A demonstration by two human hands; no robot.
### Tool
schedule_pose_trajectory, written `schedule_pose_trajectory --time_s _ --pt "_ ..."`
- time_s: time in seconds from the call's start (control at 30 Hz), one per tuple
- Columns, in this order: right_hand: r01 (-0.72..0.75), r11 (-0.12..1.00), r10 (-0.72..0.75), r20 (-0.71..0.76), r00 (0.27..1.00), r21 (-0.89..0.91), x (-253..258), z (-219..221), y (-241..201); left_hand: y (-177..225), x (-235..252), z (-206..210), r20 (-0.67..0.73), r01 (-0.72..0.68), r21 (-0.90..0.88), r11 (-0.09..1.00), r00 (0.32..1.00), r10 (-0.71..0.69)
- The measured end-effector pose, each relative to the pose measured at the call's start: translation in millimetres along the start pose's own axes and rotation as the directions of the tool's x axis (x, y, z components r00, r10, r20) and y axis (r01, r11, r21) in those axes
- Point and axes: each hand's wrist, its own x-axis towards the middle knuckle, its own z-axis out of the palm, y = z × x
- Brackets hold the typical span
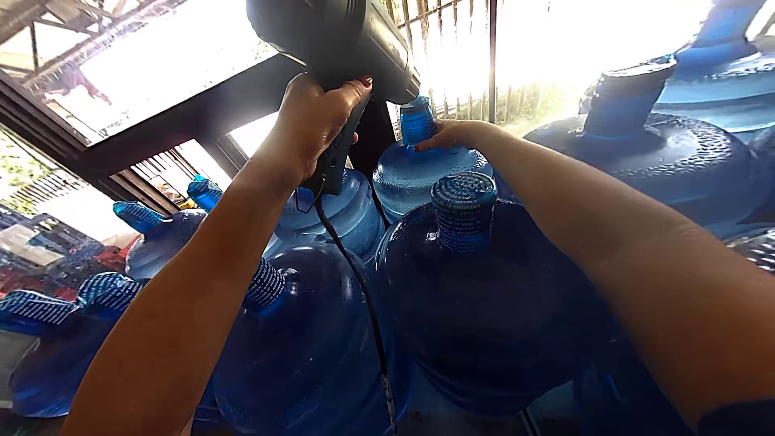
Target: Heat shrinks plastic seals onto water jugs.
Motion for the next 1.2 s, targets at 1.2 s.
schedule_pose_trajectory --time_s 1.2 --pt "-0.097 0.919 0.324 -0.590 0.740 0.383 -61 5 -8 -63 -38 16 -0.144 0.104 -0.246 0.964 0.979 -0.143"
